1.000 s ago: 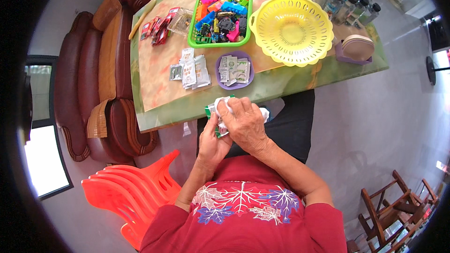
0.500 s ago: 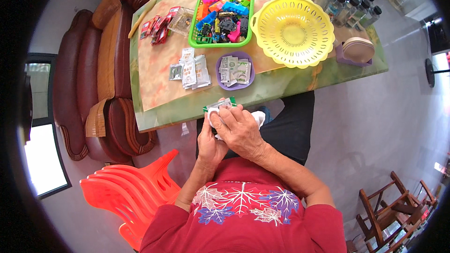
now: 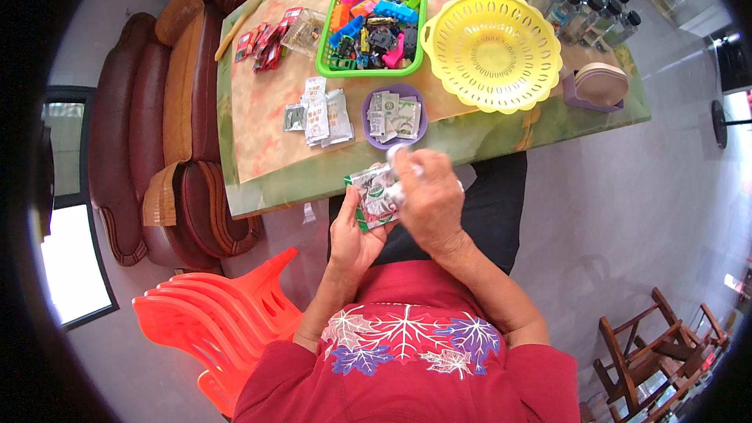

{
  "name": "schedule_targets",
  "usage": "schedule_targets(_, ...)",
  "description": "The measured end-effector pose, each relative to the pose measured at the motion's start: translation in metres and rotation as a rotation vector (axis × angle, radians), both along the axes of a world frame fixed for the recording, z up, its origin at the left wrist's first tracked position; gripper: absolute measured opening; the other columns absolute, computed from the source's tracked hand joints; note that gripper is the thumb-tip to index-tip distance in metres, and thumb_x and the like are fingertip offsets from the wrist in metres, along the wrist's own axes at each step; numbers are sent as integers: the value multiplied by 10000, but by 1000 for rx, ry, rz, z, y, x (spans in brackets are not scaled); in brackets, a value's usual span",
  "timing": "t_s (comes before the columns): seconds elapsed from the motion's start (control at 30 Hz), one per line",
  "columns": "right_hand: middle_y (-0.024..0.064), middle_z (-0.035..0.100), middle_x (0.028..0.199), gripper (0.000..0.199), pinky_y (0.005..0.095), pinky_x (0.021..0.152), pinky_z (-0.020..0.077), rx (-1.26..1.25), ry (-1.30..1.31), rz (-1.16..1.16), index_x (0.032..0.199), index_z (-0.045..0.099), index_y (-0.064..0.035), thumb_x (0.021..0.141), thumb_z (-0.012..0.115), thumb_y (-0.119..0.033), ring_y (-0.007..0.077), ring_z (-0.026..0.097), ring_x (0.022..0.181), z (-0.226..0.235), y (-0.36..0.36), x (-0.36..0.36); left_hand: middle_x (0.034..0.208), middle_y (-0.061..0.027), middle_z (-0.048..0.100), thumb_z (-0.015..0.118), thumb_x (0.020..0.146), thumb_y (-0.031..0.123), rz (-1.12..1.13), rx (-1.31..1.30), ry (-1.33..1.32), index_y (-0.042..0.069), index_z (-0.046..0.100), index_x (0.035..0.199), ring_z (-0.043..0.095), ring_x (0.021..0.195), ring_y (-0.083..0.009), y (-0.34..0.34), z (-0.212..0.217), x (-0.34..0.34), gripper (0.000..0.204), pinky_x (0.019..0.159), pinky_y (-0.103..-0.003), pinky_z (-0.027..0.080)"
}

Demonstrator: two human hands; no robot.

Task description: The person wipes small white packets with a white cloth, handling them one at a time. The person picks up each packet from a table, wipes it thoroughly, and places it into a purple bowl. The table also contains a green basket with colorful items and a yellow colander.

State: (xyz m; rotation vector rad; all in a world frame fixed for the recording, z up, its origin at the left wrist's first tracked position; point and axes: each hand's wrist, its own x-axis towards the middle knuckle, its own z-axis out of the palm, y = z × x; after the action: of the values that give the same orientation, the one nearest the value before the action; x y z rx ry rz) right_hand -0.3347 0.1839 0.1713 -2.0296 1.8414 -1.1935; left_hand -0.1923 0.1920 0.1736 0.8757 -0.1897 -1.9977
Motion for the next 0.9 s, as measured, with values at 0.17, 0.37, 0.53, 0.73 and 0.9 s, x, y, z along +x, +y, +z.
schedule_targets(0.17,92,555,984,350,341,670,461,-6,110,231,1078,601,-65,747,598,-178,235,556,897,-3,6,27,1369,-147,452,251,1025,382,28,16,-50,37,351,1383,452,1249,-287,1,-5,-4,507,1080,-408,337)
schedule_targets(0.37,68,548,936,310,304,614,463,34,122,525,1035,592,-66,752,594,-194,216,559,903,-4,24,16,1347,-202,458,238,1019,410,7,-58,158,103,329,1409,470,1216,-381,-7,-12,8,505,1018,-480,399)
schedule_targets(0.53,98,522,907,382,379,681,504,303,-164,722,1060,578,-56,684,644,-46,284,564,853,11,30,-11,1308,-197,500,336,1011,341,-12,-59,122,40,368,1371,511,1182,-363,-7,-18,11,471,989,-475,433)
schedule_targets(0.73,98,531,928,425,351,645,506,99,37,301,1135,556,-51,716,622,-72,259,566,845,9,1,-9,1225,-120,574,447,988,194,50,-24,-17,31,463,1267,579,1107,-237,-3,-16,11,324,937,-416,489)
schedule_targets(0.9,100,519,875,319,347,606,486,143,134,300,1050,552,-14,742,583,-93,254,556,804,-6,20,-4,1272,-144,549,439,988,198,47,-21,15,16,456,1287,550,1157,-259,-1,-24,13,350,963,-429,467)
